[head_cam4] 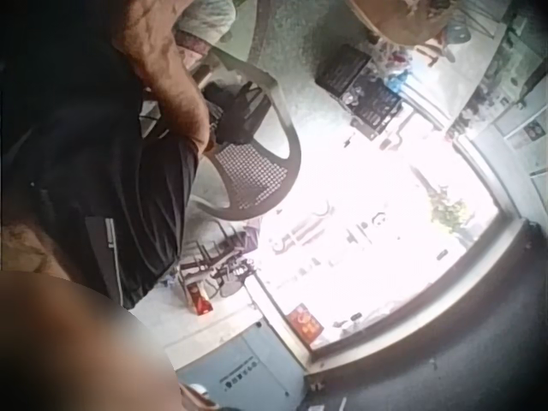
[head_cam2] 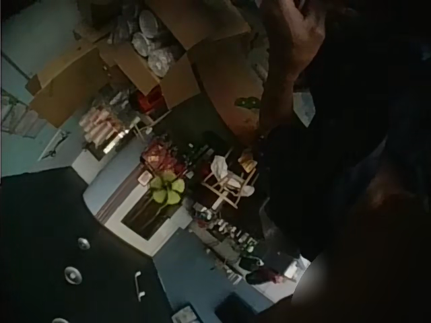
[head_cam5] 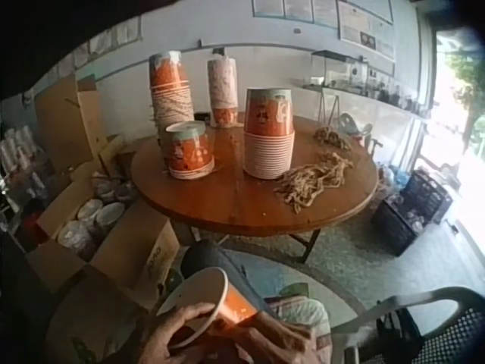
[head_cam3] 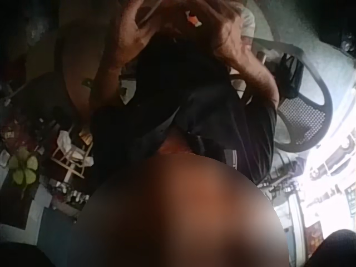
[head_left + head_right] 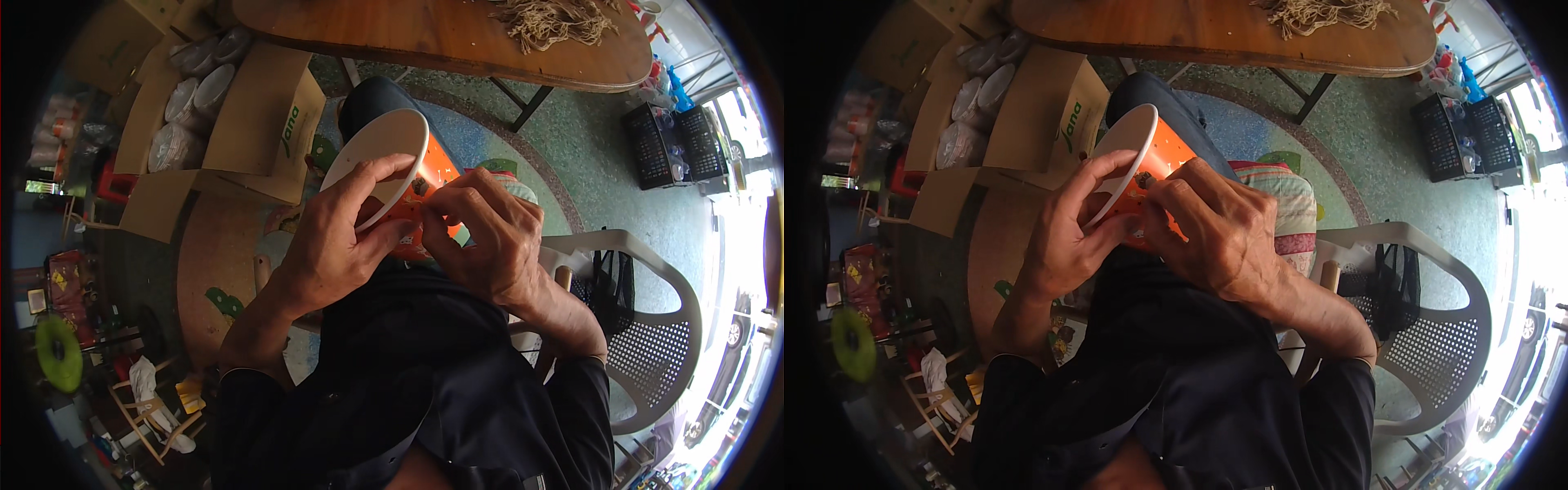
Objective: Attaching twine handles to paper buckets in a packaging setting.
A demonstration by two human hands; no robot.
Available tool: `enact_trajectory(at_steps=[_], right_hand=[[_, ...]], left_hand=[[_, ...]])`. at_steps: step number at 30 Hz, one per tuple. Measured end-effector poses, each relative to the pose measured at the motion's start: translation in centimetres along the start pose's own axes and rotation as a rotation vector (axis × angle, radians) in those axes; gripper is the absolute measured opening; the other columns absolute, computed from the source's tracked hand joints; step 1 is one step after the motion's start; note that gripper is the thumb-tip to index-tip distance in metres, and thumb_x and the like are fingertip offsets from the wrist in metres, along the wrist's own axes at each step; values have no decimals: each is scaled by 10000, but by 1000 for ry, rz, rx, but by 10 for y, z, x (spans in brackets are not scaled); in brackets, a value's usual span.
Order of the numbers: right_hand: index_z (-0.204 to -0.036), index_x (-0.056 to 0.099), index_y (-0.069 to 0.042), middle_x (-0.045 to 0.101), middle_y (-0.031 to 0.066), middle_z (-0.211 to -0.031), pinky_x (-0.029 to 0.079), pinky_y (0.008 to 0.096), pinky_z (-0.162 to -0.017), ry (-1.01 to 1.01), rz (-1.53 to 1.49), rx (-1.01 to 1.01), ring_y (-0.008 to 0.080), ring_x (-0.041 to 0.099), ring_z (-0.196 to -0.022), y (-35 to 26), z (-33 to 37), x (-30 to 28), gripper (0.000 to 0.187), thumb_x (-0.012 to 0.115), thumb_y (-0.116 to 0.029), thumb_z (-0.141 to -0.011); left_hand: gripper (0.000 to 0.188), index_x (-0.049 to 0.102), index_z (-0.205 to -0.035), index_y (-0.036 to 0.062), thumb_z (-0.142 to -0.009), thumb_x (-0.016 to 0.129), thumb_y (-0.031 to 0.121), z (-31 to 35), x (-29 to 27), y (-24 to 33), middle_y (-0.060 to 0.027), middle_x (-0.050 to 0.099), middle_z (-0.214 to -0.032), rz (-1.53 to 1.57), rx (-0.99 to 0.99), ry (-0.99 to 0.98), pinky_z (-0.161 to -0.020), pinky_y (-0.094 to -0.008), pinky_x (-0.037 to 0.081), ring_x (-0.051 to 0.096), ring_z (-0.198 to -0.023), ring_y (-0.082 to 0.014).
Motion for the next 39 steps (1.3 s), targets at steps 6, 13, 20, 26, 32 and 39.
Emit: enact_trajectory(at_steps=[6, 13, 20, 26, 32, 39], right_hand=[[-909, 675, -56, 691, 55, -811, 568, 284, -561, -12, -13, 15, 160, 692, -648, 3, 0, 0, 216, 790, 50, -760], [-918, 680, -52, 702, 59, -822, 570, 281, -564, -53, -16, 43, 165, 704, -660, 2, 0, -1, 207, 803, 32, -775], [-950, 700, -49, 713, 51, -835, 566, 283, -587, -60, -94, 88, 166, 711, -669, 2, -2, 1, 215, 844, -20, -793], [-946, 713, -53, 725, 58, -851, 559, 289, -585, -43, -103, 95, 170, 723, -683, 10, -1, 0, 199, 846, -22, -801], [-929, 722, -52, 730, 63, -860, 555, 283, -594, -35, -143, 125, 170, 729, -693, 10, -4, -2, 182, 845, -14, -801], [-931, 727, -50, 729, 60, -863, 550, 284, -583, -15, -122, 107, 160, 714, -672, 15, -5, -4, 166, 848, -42, -816]], left_hand=[[472, 577, -1356, -2, -912, 734, -33, 0, 1, 4, -175, 702, -1233, 53, -68, 3, -879, -350, 620, 737, -1093, -277], [213, 680, -1145, -33, -933, 691, -13, 1, 1, -2, -155, 768, -926, -56, 65, 119, -721, -329, 630, 783, -856, -226], [181, 686, -1100, -32, -919, 685, -25, 2, 3, -4, -164, 757, -894, -198, 112, 158, -673, -338, 619, 782, -793, -252], [238, 685, -1159, -38, -922, 659, -34, -1, 4, 3, -182, 748, -890, -227, 171, 147, -662, -347, 606, 777, -777, -288], [268, 657, -1228, -95, -979, 566, -62, -2, 6, 4, -155, 754, -928, -206, 196, 77, -753, -286, 570, 741, -852, -163], [350, 630, -1293, -101, -1040, 470, 81, -4, -8, 1, -116, 751, -1033, 110, 54, -76, -821, -229, 527, 693, -941, -124]])
Point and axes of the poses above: each hand's wrist, its own z-axis away from the middle knuckle, its own x-axis out of the palm, y = z × x, the point moved 4 cm from there along -z, towards the middle knuckle
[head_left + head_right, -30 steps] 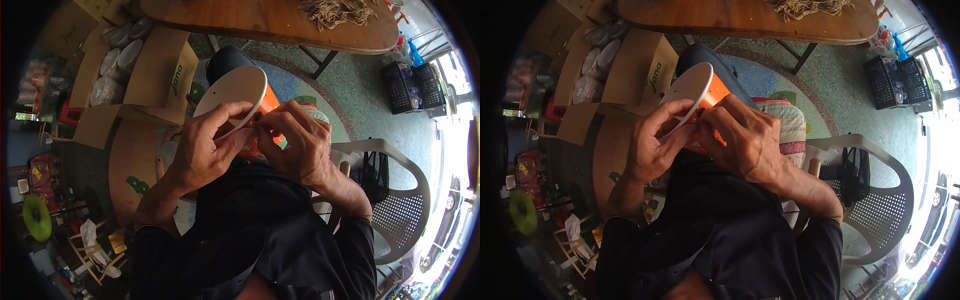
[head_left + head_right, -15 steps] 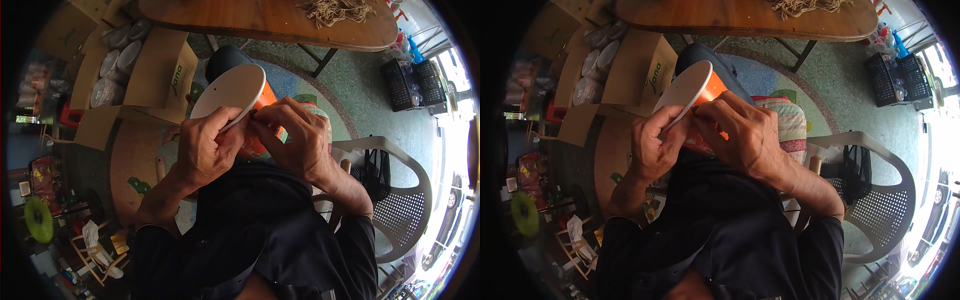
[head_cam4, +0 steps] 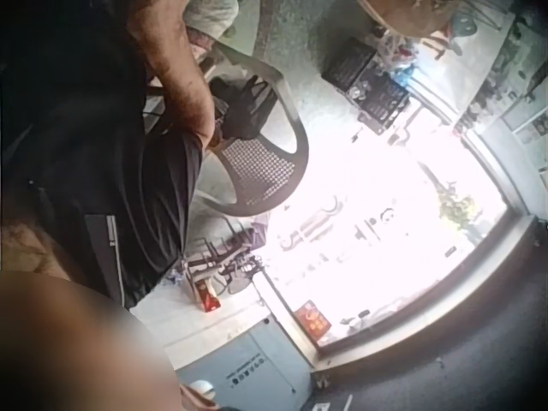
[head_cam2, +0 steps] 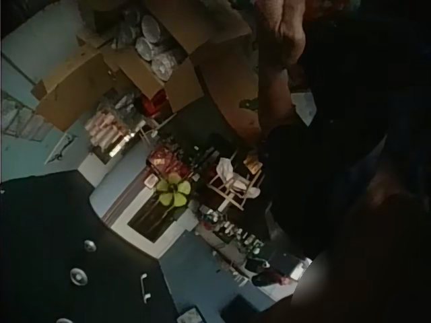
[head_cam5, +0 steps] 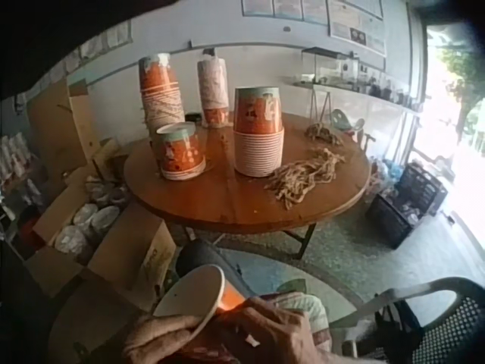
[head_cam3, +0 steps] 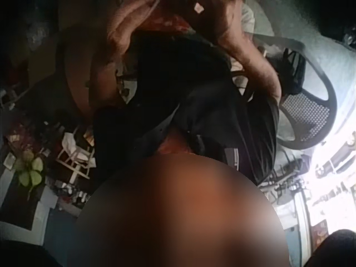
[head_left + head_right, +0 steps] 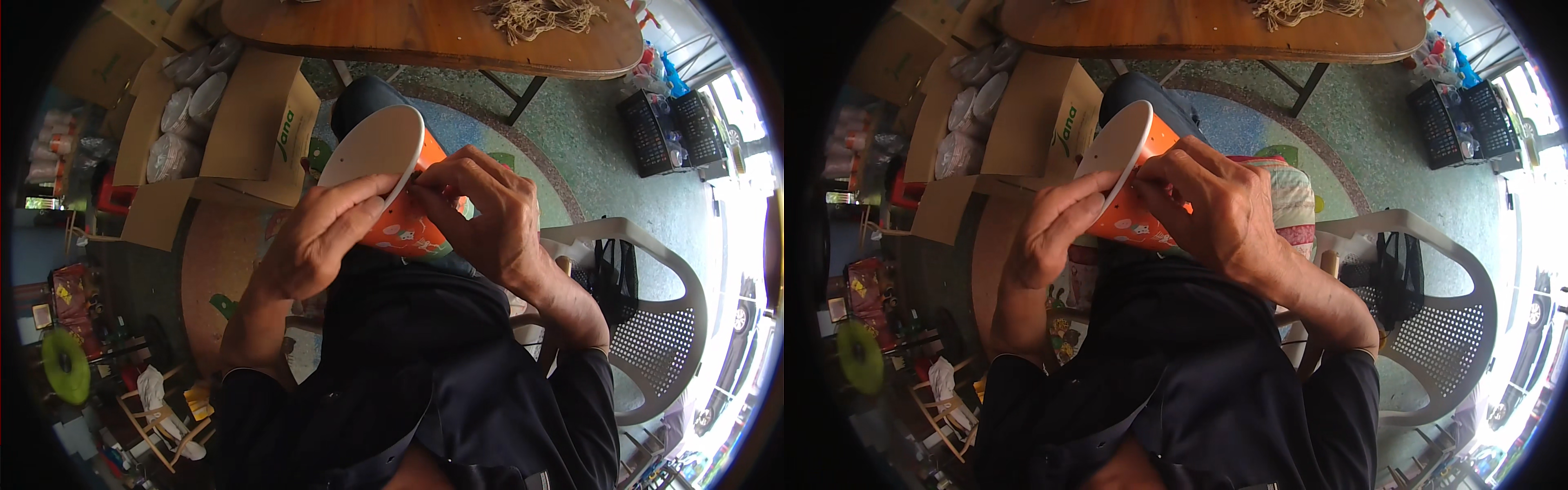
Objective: Attaching twine handles to paper buckets in a packaging setting.
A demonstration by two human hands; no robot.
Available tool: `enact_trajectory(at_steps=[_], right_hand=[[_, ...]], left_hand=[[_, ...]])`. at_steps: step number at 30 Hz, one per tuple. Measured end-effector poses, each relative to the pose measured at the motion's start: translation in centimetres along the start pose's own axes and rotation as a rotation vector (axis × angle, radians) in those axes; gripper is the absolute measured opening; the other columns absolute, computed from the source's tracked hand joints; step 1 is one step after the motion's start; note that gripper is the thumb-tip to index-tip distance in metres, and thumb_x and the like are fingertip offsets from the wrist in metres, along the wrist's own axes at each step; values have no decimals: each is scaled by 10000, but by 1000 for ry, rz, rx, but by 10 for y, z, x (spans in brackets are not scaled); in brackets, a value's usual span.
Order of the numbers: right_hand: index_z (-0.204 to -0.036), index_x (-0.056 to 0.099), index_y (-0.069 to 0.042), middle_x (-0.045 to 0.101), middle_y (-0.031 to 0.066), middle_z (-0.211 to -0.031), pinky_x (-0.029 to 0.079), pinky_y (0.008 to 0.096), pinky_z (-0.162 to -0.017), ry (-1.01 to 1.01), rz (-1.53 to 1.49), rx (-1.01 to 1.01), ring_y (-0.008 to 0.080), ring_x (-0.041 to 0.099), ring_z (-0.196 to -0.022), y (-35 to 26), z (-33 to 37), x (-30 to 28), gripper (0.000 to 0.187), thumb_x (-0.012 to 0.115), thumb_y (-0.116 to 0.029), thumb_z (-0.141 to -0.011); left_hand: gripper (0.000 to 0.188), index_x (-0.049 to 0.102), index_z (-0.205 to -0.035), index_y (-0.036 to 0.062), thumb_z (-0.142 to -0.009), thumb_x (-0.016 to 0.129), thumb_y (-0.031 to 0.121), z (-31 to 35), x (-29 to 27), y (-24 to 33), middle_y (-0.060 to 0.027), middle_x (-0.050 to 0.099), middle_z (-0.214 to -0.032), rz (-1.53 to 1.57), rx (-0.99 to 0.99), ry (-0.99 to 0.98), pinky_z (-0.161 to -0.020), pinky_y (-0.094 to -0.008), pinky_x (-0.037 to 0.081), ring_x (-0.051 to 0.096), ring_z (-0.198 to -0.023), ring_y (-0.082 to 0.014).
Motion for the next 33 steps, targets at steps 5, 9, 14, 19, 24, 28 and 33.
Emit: enact_trajectory(at_steps=[5, 9, 14, 19, 24, 28, 33], right_hand=[[-930, 727, -50, 728, 62, -858, 549, 288, -570, -22, -7, 15, 159, 711, -667, 0, 0, 1, 161, 846, -39, -822], [-919, 725, -40, 729, 70, -855, 559, 291, -586, -48, -32, 41, 163, 713, -682, -2, -1, 3, 163, 849, -21, -814], [-883, 718, -33, 735, 74, -855, 566, 293, -612, -34, -56, 63, 170, 713, -712, 4, -2, 2, 153, 849, -7, -810], [-861, 717, -32, 739, 80, -856, 571, 292, -630, -21, -89, 72, 181, 713, -721, 6, -2, 0, 138, 842, 0, -813], [-1126, 706, -22, 736, 84, -856, 577, 301, -678, -75, -204, 234, 172, 724, -741, 9, -4, -3, 265, 786, 1, -875], [-1311, 628, -18, 738, 128, -906, 557, 346, -655, -241, -435, 309, 228, 721, -711, 21, -7, -5, 379, 701, -32, -940], [-1315, 651, -4, 692, 109, -931, 562, 332, -774, -337, -371, 102, 200, 719, -869, 31, -2, 5, 404, 561, 95, -934]], left_hand=[[240, 691, -1195, -76, -1048, 512, -10, -16, -11, -6, -145, 763, -1072, 97, -235, -202, -914, -290, 563, 716, -1012, -158], [180, 721, -1119, -61, -1017, 574, -39, -19, -7, -24, -101, 766, -989, 175, -200, -131, -859, -273, 574, 713, -944, -116], [157, 727, -1095, -31, -982, 622, -60, -24, -5, -16, -108, 776, -947, -82, -126, -81, -829, -282, 583, 733, -918, -118], [129, 712, -1064, -27, -966, 633, -57, -21, -1, -18, -121, 771, -911, -115, -82, -30, -802, -295, 586, 742, -888, -128], [133, 699, -1043, -29, -952, 609, -66, -20, -1, -22, -118, 758, -880, -77, -68, -47, -779, -300, 583, 734, -850, -129], [133, 696, -1036, -25, -960, 590, -49, -21, 3, -17, -102, 756, -872, -40, -107, -78, -775, -289, 587, 729, -833, -128], [112, 687, -1047, -34, -1007, 589, 2, -18, 2, -23, -96, 763, -910, 55, -259, -86, -756, -271, 612, 748, -844, -127]])
Point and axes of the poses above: each hand's wrist, its own z-axis away from the middle knuckle, its own x-axis out of the palm, y = z × x, the point moved 4 cm from there along -z, towards the middle knuckle
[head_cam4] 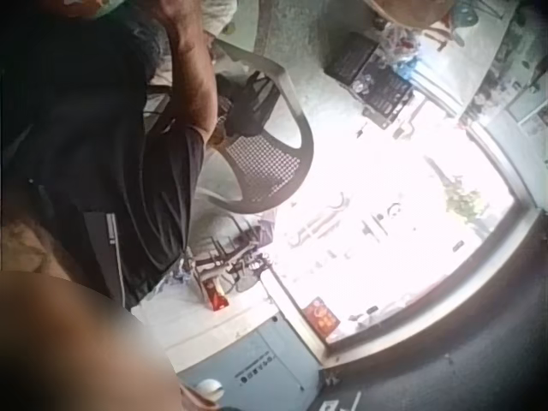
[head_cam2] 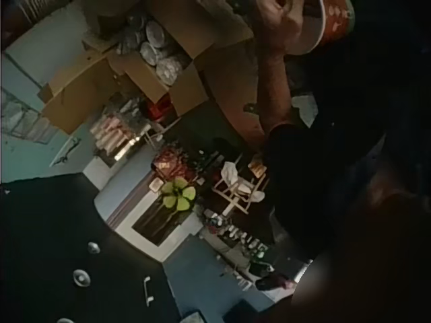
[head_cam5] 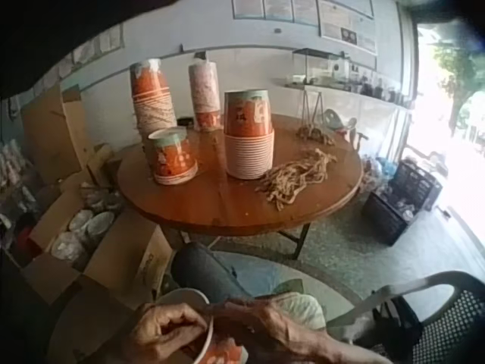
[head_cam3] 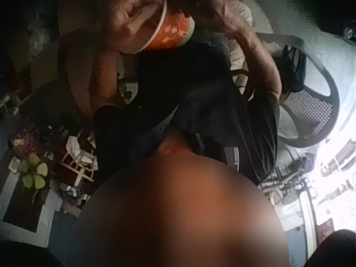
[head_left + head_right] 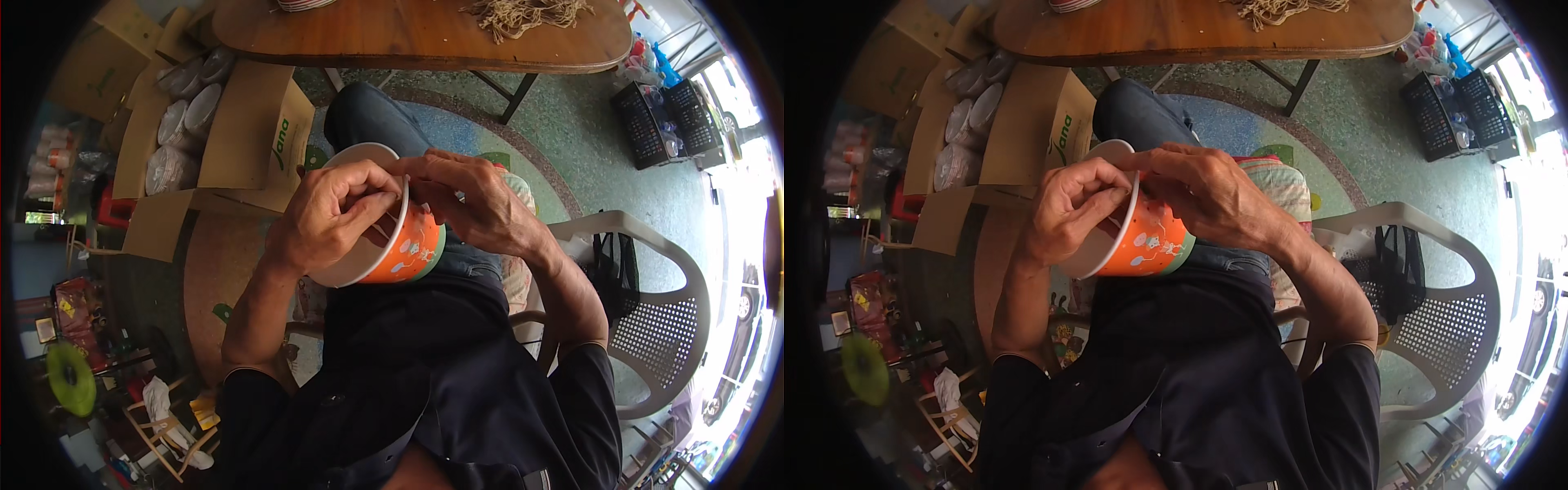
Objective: Attaching twine handles to paper buckets in a packaging setting.
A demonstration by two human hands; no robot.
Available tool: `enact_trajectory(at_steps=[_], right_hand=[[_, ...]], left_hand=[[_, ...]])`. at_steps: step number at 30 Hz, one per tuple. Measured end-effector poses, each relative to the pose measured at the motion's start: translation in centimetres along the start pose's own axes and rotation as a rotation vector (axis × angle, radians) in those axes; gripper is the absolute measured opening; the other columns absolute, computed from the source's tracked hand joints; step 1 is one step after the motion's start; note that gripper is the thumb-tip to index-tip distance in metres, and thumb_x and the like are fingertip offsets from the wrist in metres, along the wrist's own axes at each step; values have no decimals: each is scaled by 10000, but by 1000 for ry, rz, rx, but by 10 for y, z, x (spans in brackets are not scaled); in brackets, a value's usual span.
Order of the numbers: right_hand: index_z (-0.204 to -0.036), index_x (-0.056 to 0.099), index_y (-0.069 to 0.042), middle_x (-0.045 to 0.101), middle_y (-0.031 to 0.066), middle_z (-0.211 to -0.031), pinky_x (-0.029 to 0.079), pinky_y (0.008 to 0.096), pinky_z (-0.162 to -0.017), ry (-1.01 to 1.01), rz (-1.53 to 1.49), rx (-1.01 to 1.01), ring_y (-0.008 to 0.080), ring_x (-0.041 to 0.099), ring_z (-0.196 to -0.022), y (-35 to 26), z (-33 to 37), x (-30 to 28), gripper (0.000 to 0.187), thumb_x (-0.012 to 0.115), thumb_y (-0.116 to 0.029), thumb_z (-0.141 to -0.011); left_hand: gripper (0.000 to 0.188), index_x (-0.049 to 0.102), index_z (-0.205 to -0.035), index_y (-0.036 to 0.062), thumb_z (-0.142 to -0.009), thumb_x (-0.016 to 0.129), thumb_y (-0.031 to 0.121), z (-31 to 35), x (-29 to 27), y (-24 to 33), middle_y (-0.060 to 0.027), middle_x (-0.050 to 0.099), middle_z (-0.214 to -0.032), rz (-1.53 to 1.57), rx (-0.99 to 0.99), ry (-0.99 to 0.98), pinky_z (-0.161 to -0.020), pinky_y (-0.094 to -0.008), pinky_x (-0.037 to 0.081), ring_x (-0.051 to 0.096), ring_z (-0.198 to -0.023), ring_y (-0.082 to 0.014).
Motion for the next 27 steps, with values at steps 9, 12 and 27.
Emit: enact_trajectory(at_steps=[9, 12, 27], right_hand=[[-1278, 663, 4, 671, 84, -880, 541, 331, -744, -75, -41, 13, 185, 678, -808, 5, 9, 2, 382, 545, 109, -929], [-1285, 657, 4, 677, 82, -893, 558, 325, -750, -82, -35, 36, 182, 699, -827, 6, 9, 2, 344, 578, 73, -957], [-1297, 484, 15, 727, 123, -1002, 598, 321, -785, -59, -215, 372, 197, 730, -856, 24, 15, 42, 467, 750, -73, -924]], left_hand=[[120, 662, -1086, -36, -1049, 590, 52, 11, -1, -16, -160, 748, -1059, 308, -112, 2, -706, -297, 651, 760, -873, -184], [129, 648, -1091, -17, -1068, 551, 66, 12, -1, -16, -173, 739, -1087, 413, -1, 35, -676, -277, 637, 733, -863, -169], [177, 590, -1156, -6, -1009, 682, 28, -12, 0, -19, -119, 722, -981, 518, -15, -11, -825, -299, 641, 734, -878, -162]])
Point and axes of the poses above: each hand's wrist, its own z-axis away from the middle knuckle, its own x-axis out of the palm, y = z × x, the point moved 4 cm from there along -z, towards the middle knuckle
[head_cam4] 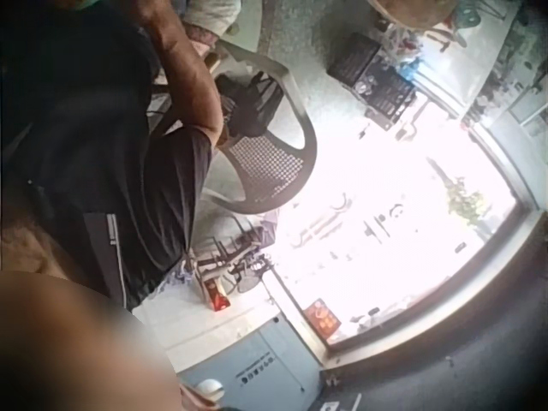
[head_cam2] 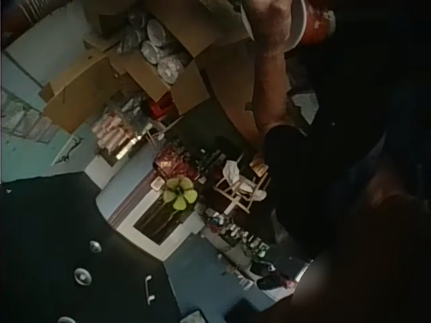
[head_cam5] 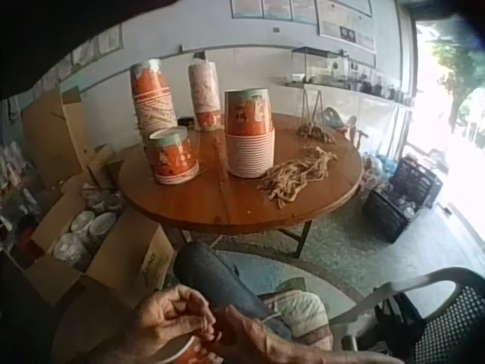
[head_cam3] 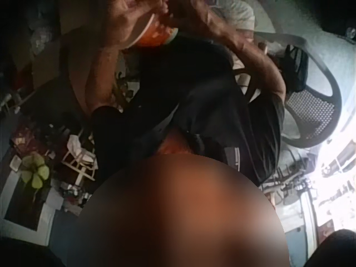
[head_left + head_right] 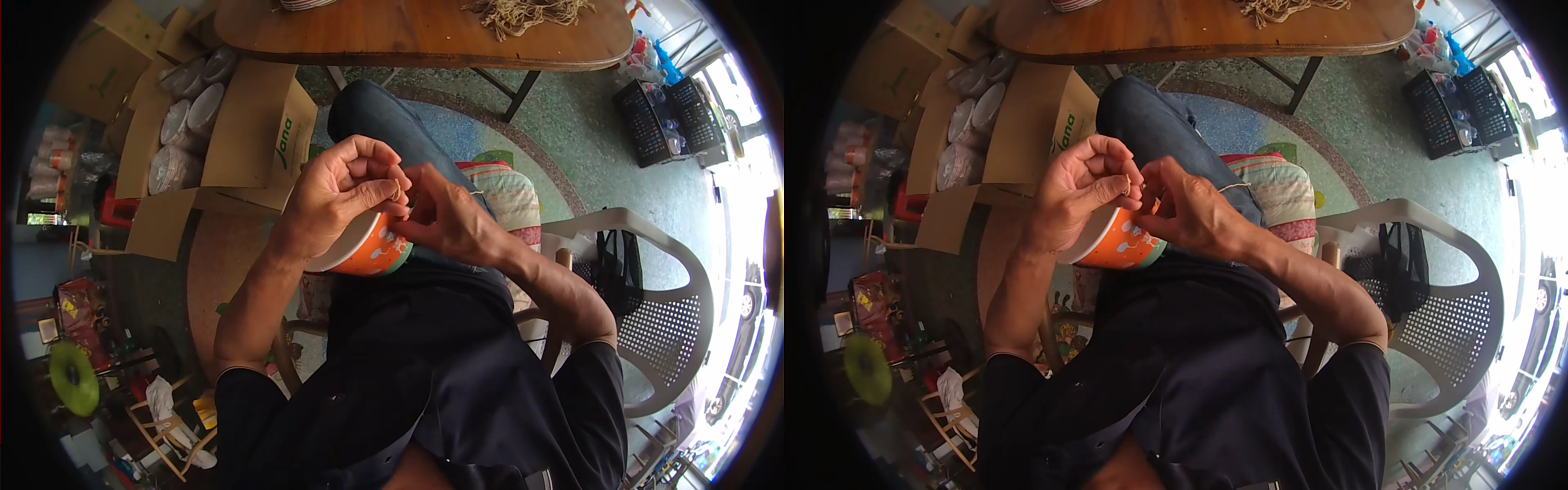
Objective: Attaching twine handles to paper buckets in a packaging setting.
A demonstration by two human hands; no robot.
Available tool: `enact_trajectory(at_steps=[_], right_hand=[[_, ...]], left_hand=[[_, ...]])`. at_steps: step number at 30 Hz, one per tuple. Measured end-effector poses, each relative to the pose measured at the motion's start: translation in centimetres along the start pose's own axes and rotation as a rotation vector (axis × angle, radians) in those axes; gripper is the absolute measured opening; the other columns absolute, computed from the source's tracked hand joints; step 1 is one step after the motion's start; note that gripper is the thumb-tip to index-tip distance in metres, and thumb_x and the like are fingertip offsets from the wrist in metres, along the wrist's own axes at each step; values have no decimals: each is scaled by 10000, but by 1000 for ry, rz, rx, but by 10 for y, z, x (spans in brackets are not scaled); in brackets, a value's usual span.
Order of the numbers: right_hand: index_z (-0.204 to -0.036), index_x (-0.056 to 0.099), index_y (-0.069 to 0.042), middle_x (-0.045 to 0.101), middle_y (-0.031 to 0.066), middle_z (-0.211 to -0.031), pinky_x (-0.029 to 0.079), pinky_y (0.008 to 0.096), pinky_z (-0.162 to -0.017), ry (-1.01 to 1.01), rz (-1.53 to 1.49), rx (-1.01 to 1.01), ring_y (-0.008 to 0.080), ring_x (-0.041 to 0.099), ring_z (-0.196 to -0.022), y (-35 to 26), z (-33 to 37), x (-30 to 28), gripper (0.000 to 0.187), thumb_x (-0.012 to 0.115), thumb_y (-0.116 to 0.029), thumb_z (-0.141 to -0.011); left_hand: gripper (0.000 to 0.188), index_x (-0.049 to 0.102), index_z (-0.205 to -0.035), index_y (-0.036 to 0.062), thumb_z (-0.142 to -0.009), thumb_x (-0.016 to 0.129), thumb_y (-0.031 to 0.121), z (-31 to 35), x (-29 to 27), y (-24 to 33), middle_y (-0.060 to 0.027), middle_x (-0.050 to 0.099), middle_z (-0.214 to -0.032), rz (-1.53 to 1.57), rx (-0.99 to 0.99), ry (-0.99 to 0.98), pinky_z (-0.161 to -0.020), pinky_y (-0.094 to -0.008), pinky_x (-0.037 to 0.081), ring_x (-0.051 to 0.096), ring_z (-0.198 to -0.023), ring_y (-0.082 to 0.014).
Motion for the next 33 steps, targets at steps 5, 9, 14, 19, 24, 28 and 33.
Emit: enact_trajectory(at_steps=[5, 9, 14, 19, 24, 28, 33], right_hand=[[-1137, 617, 54, 732, 86, -897, 582, 307, -729, 12, -195, 126, 136, 709, -832, 11, -8, 6, 257, 711, -90, -946], [-1077, 657, 52, 733, 75, -903, 575, 299, -714, -28, -260, 228, 119, 693, -797, 17, -9, 4, 215, 679, -128, -960], [-1057, 654, 50, 720, 89, -891, 579, 290, -694, -75, -311, 232, 130, 691, -723, 16, -7, -8, 236, 637, -168, -969], [-1165, 573, 45, 625, 53, -792, 575, 254, -617, -40, -450, 249, 144, 683, -682, 2, -1, -22, 242, 590, -127, -995], [-1193, 620, -14, 570, 24, -715, 525, 302, -569, 204, 39, -51, 117, 629, -636, -21, 8, -26, 330, 753, -166, -932], [-1127, 704, -61, 562, 29, -684, 485, 332, -565, 360, 379, -253, 127, 594, -611, -29, 3, -14, 340, 850, -202, -855], [-1030, 739, -26, 613, 27, -701, 481, 313, -571, 440, 372, -341, 118, 573, -615, -20, -1, -20, 225, 816, -194, -902]], left_hand=[[200, 608, -1167, -24, -990, 697, 7, -6, -19, -9, -146, 743, -1049, 78, -26, 46, -850, -294, 641, 757, -908, -186], [167, 616, -1177, -28, -1052, 627, 83, -3, -18, -9, -175, 742, -1080, 97, -33, 82, -903, -307, 634, 759, -1007, -236], [247, 612, -1208, -38, -1117, 522, 173, 4, -16, -8, -199, 725, -1151, 90, 8, 89, -972, -323, 613, 743, -1084, -267], [328, 578, -1284, -34, -1136, 469, 238, 5, -6, -8, -211, 697, -1235, -66, 60, 92, -1054, -357, 566, 697, -1189, -268], [332, 553, -1323, -61, -1139, 457, 199, 6, 3, -8, -220, 676, -1272, -104, 121, 118, -1078, -371, 548, 681, -1205, -265], [284, 568, -1309, -74, -1122, 466, 114, 6, 10, -3, -189, 722, -1197, -369, 195, 139, -1047, -347, 566, 711, -1148, -235], [252, 576, -1302, -74, -1076, 534, 27, 8, 23, 5, -177, 739, -1172, -552, 283, 142, -1010, -324, 581, 721, -1124, -218]])
Point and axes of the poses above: each hand's wrist, its own z-axis away from the middle knuckle, its own x-axis out of the palm, y = z × x, the point moved 4 cm from there along -z, towards the middle knuckle
